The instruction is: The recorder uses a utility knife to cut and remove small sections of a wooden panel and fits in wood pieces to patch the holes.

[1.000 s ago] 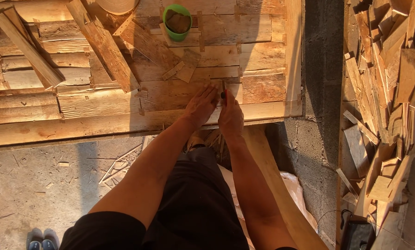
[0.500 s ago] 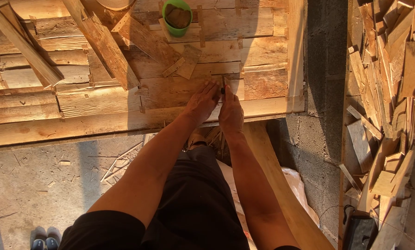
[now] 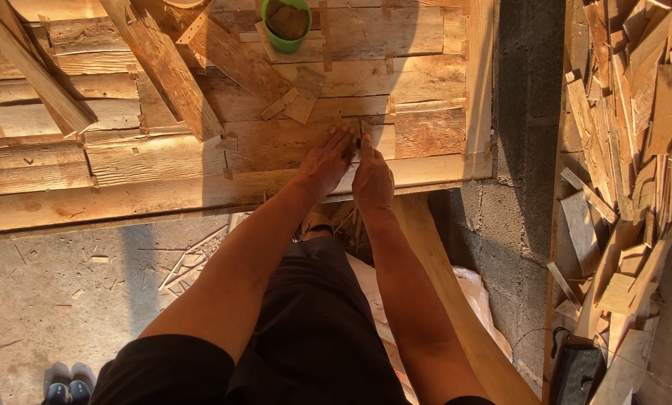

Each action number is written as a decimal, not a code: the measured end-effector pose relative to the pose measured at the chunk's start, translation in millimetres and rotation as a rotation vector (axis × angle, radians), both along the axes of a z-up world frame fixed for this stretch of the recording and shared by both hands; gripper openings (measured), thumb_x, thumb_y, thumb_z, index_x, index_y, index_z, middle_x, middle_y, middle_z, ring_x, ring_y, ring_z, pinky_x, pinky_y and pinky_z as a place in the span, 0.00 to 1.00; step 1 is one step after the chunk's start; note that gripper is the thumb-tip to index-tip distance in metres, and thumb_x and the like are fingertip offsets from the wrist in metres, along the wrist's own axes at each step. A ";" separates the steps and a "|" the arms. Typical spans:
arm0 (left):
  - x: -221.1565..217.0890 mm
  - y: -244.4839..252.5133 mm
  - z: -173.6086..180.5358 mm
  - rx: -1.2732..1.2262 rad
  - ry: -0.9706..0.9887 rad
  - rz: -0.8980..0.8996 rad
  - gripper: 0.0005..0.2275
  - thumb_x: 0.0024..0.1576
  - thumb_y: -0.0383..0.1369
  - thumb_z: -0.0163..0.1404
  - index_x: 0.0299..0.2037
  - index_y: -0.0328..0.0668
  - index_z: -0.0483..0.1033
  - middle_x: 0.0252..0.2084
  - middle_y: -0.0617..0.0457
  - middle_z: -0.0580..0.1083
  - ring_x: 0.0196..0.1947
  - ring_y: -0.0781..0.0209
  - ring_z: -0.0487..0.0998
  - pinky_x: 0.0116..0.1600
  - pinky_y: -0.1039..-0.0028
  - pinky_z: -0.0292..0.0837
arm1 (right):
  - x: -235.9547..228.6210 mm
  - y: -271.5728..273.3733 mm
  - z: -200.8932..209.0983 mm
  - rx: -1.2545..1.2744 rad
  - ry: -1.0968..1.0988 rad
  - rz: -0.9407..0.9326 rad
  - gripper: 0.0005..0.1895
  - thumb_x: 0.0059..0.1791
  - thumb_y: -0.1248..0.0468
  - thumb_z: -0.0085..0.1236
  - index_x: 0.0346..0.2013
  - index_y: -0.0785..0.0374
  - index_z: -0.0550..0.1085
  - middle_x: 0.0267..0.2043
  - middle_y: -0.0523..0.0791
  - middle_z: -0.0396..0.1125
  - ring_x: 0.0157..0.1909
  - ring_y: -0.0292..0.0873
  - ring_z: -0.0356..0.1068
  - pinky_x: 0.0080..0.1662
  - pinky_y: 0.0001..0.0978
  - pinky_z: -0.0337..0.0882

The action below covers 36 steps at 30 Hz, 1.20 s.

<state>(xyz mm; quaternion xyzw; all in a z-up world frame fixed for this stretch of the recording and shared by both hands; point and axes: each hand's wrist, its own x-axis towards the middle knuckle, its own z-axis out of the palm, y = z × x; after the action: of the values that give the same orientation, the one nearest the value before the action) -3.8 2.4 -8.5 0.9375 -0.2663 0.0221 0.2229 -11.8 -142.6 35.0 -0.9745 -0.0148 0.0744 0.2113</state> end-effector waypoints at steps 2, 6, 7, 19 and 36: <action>0.2 0.5 -0.7 -0.020 0.001 0.006 0.16 0.61 0.31 0.47 0.55 0.31 0.76 0.68 0.37 0.66 0.72 0.44 0.60 0.77 0.57 0.48 | -0.9 -0.6 -3.5 -0.009 -0.002 0.005 0.30 0.53 0.73 0.47 0.71 0.64 0.60 0.55 0.58 0.71 0.50 0.60 0.76 0.50 0.48 0.76; -0.3 1.0 2.5 0.013 -0.042 0.024 0.14 0.64 0.32 0.46 0.55 0.30 0.75 0.69 0.37 0.66 0.73 0.43 0.60 0.77 0.58 0.47 | -2.3 -3.8 -6.0 -0.019 -0.011 0.017 0.31 0.52 0.74 0.47 0.72 0.63 0.61 0.56 0.58 0.71 0.49 0.60 0.76 0.49 0.48 0.77; 0.0 1.3 2.5 0.013 -0.043 0.027 0.14 0.64 0.32 0.46 0.55 0.30 0.75 0.69 0.37 0.66 0.73 0.43 0.60 0.77 0.58 0.47 | -2.7 -3.2 -4.4 -0.019 -0.012 0.020 0.31 0.52 0.74 0.47 0.72 0.63 0.61 0.56 0.58 0.71 0.49 0.60 0.76 0.49 0.48 0.77; -3.6 -0.9 -2.2 -0.014 -0.076 0.025 0.24 0.59 0.34 0.49 0.64 0.28 0.72 0.70 0.39 0.62 0.72 0.46 0.57 0.76 0.58 0.45 | -21.9 -6.3 8.2 -0.031 0.041 0.018 0.31 0.52 0.75 0.46 0.72 0.64 0.60 0.55 0.58 0.72 0.50 0.59 0.76 0.50 0.47 0.77; -5.9 -2.0 4.8 0.014 0.011 0.057 0.12 0.60 0.33 0.50 0.50 0.42 0.82 0.72 0.41 0.63 0.74 0.45 0.58 0.78 0.57 0.47 | -50.8 -14.9 12.3 -0.023 0.091 0.028 0.32 0.51 0.72 0.52 0.71 0.61 0.61 0.55 0.54 0.72 0.49 0.58 0.75 0.49 0.47 0.76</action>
<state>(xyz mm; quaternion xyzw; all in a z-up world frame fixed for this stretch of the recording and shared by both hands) -9.7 0.4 -3.7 0.9464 -0.2382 0.0213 0.2171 -62.6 -157.5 47.3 -0.9722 -0.0177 0.1216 0.1995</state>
